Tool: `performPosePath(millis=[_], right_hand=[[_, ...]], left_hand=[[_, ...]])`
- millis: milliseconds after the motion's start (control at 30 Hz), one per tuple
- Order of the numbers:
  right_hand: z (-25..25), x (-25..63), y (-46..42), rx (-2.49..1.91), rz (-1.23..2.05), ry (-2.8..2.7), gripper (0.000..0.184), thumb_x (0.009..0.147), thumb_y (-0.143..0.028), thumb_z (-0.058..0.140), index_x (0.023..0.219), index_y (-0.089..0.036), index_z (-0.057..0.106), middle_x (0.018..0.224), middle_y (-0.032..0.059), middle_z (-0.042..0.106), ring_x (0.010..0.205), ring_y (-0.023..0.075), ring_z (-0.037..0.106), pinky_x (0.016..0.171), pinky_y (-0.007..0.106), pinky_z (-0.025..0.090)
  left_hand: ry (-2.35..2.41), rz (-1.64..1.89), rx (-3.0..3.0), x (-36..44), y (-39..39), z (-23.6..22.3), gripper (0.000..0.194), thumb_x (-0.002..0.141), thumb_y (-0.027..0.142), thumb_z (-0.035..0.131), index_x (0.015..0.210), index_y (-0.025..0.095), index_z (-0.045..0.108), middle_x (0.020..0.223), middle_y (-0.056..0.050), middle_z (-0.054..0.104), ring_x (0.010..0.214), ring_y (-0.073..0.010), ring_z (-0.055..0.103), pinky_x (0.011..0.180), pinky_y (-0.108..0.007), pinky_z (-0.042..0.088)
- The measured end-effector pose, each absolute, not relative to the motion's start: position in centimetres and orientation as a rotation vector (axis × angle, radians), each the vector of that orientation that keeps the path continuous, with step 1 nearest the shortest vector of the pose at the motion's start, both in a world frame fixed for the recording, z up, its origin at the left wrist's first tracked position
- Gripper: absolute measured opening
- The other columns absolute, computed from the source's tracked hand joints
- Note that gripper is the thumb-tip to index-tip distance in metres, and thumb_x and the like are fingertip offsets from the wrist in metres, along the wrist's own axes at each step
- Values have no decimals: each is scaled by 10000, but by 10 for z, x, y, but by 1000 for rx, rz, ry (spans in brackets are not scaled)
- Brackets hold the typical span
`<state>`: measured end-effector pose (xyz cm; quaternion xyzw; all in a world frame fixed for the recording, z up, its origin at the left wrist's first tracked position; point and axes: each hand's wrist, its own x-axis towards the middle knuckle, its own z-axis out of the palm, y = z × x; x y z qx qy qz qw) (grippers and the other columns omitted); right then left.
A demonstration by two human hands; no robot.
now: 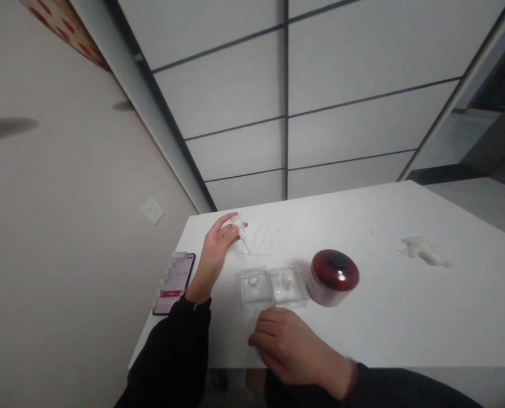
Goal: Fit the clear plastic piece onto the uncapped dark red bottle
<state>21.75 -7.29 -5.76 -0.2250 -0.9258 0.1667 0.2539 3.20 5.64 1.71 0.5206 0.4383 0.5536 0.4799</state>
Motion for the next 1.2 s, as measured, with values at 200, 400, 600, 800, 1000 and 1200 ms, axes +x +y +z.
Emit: performPosePath(millis=[200, 400, 600, 800, 1000, 1200], right_hand=[[-60, 218, -73, -631, 480, -2533, 222, 881, -116, 551, 1006, -190, 719, 843, 27, 717, 791, 196, 611, 664, 354, 374], [-55, 218, -73, -656, 515, -2595, 211, 872, -111, 546, 980, -184, 712, 840, 39, 709, 784, 199, 599, 660, 351, 357], [-54, 218, -73, -642, 495, -2572, 230, 870, -100, 547, 1005, -177, 717, 843, 43, 718, 783, 199, 603, 668, 342, 385], [-55, 219, -74, -637, 418, -2521, 218, 872, -98, 538, 972, -187, 710, 800, 29, 704, 751, 193, 599, 643, 338, 394], [-55, 220, -77, -536, 316, -2357, 240, 872, -77, 480, 944, -177, 687, 728, 19, 645, 683, 183, 549, 608, 339, 382], [-53, 224, -80, -502, 176, -2072, 239, 878, -88, 447, 950, -174, 657, 712, 26, 642, 679, 186, 550, 626, 354, 396]], left_hand=[[1105, 1241, 1174, 35, 120, -24, 673, 785, 423, 777, 1380, 151, 620, 1132, -138, 778, 1042, -220, 709, 934, -332, 536], [1166, 1183, 1314, 30, 132, -56, 587, 777, 404, 812, 1297, 156, 702, 1020, -102, 764, 955, -199, 692, 910, -317, 518], [1265, 1135, 1516, 31, 136, -69, 551, 763, 364, 832, 1265, 154, 749, 923, -55, 744, 897, -192, 673, 900, -314, 508], [1392, 1115, 1716, 32, 134, -68, 372, 795, 317, 834, 1141, 188, 791, 1068, -113, 767, 1077, -281, 673, 1103, -471, 454], [1389, 1180, 1857, 39, 110, -35, 331, 865, 322, 776, 1174, 203, 775, 1293, -136, 689, 1288, -296, 577, 1219, -510, 357], [543, 612, 2041, 49, 62, 18, 465, 976, 579, 642, 1290, 254, 749, 1357, -110, 721, 1311, -290, 645, 1199, -463, 429]])
